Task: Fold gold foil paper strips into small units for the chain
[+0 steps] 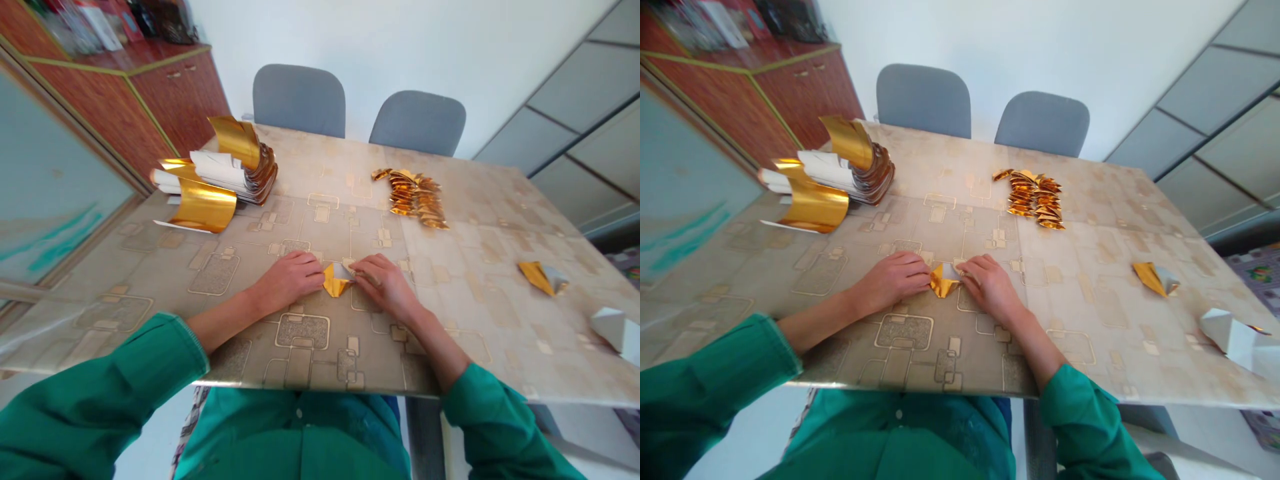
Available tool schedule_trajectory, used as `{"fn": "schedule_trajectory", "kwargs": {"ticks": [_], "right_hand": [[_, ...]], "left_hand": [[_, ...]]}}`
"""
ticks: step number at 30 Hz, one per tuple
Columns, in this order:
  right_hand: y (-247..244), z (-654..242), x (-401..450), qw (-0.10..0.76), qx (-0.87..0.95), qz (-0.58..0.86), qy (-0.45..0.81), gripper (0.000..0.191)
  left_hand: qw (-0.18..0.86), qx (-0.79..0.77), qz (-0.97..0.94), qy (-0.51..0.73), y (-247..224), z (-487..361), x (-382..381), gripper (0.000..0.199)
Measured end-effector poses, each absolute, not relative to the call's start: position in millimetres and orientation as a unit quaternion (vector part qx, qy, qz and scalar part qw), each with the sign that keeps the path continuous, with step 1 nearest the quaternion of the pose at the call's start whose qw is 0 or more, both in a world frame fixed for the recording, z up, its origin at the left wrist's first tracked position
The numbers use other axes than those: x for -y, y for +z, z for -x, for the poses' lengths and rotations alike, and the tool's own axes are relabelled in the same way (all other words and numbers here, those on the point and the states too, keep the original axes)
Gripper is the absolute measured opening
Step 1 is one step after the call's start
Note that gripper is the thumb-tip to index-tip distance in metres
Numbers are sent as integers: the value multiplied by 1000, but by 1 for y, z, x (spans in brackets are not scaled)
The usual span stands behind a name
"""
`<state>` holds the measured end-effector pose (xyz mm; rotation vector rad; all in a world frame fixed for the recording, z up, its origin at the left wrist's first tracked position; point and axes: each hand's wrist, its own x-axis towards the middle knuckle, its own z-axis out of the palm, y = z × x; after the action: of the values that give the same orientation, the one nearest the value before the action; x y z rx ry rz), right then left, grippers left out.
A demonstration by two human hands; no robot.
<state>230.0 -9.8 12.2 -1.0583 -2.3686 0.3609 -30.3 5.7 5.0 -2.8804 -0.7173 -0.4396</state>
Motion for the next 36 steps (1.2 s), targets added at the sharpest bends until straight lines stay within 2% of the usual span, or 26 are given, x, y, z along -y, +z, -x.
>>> {"fn": "schedule_trajectory", "kwargs": {"ticks": [4,12,23,26,30,36], "right_hand": [[11,-225,7,215,898,357,140,21],[4,-221,10,229,878,394,145,12],[13,-227,25,180,906,368,104,19],[11,-226,24,185,905,371,100,21],[6,-222,23,207,888,397,106,14],[2,-219,22,266,856,414,158,12]], "left_hand": [[46,217,962,-159,4,33,-8,18],[42,198,965,-168,0,33,-9,24],[55,202,961,-179,-2,36,-9,26],[45,219,955,-194,-3,35,-9,24],[16,256,940,-223,-6,30,-7,23],[-73,309,923,-219,-6,27,-7,17]]}}
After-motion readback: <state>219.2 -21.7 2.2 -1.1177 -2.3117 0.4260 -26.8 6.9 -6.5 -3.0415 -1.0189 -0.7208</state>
